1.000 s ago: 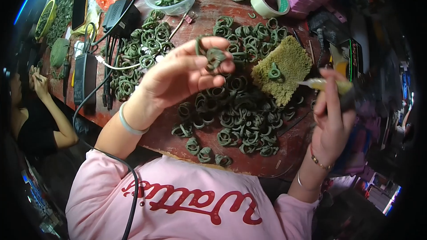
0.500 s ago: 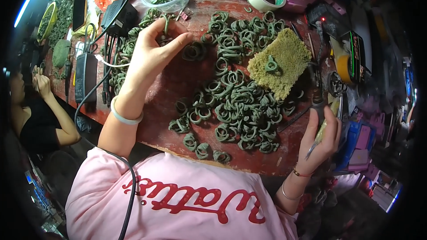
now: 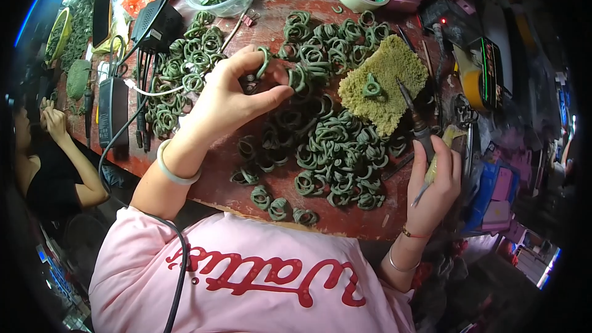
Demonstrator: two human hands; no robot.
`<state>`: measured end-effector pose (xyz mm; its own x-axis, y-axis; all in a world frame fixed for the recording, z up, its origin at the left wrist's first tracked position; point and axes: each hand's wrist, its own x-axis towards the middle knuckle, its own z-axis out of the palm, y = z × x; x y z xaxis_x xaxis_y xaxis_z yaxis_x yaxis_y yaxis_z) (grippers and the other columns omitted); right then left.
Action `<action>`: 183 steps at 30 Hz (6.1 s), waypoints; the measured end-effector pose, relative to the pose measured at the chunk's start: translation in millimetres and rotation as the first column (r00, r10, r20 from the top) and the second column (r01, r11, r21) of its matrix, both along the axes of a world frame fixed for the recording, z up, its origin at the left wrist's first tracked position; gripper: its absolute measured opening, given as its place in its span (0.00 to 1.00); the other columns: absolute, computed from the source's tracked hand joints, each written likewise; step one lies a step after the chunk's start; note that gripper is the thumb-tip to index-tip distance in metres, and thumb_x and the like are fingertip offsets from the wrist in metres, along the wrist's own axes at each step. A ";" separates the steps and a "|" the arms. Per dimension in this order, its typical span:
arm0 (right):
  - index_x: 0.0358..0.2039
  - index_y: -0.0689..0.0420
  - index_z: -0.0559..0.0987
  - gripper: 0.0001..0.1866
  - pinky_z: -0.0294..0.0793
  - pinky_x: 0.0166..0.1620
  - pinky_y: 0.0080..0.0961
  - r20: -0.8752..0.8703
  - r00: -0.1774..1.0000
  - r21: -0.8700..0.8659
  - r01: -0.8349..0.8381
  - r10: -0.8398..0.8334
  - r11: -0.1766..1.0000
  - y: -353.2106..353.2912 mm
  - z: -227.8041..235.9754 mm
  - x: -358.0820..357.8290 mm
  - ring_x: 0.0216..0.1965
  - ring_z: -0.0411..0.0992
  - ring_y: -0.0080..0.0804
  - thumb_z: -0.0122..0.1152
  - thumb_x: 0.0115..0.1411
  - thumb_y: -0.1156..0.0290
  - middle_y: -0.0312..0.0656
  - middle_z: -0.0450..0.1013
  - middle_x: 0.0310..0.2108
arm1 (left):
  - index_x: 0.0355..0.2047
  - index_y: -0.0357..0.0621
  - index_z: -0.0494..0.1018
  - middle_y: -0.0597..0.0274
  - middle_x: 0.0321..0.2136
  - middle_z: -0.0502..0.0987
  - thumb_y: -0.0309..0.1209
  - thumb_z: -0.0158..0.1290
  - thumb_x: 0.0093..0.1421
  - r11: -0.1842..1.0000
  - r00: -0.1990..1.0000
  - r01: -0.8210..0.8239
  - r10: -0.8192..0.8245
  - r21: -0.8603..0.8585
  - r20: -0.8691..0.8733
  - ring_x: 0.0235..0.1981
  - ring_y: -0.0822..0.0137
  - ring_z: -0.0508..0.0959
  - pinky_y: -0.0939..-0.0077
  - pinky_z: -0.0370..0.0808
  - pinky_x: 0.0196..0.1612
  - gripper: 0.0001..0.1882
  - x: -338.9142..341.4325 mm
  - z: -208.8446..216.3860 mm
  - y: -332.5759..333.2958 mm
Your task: Joining green wax loops together using a heated tool and liquid adhesive on a workshop table.
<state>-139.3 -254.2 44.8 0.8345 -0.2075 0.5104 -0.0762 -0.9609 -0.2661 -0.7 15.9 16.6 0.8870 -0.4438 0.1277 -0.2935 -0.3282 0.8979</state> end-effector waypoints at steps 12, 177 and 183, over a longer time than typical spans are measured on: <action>0.37 0.64 0.77 0.10 0.71 0.34 0.33 0.103 0.994 -0.076 0.049 -0.041 0.996 -1.0 -9.3 -2.2 0.30 0.72 0.44 0.65 0.54 0.76 0.47 0.72 0.29 | 0.30 0.41 0.72 0.75 0.28 0.71 0.25 0.60 0.53 0.914 0.884 -0.016 -0.177 -0.405 -0.434 0.29 0.84 0.67 0.88 0.65 0.33 0.07 -11.1 8.2 -10.9; 0.37 0.65 0.76 0.07 0.70 0.29 0.28 0.301 0.762 0.508 -0.637 0.573 0.579 62.6 17.7 44.4 0.26 0.71 0.37 0.59 0.57 0.77 0.45 0.75 0.30 | 0.34 0.38 0.77 0.59 0.42 0.76 0.22 0.64 0.50 0.951 0.936 0.174 -0.240 -0.256 -0.257 0.39 0.74 0.75 0.82 0.72 0.37 0.10 -17.4 7.9 -17.1; 0.38 0.65 0.76 0.09 0.71 0.30 0.29 0.244 0.770 0.453 -0.628 0.589 0.633 63.3 17.5 42.4 0.27 0.71 0.37 0.61 0.55 0.80 0.44 0.76 0.32 | 0.34 0.38 0.77 0.59 0.40 0.77 0.23 0.65 0.49 0.960 0.953 0.171 -0.218 -0.222 -0.210 0.38 0.72 0.75 0.78 0.72 0.38 0.11 -17.9 6.5 -15.4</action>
<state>-97.0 -190.8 62.3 0.8306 0.1041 0.5470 0.5144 -0.5198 -0.6821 -18.6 0.4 23.1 0.8014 -0.5972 0.0342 -0.1116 -0.0931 0.9894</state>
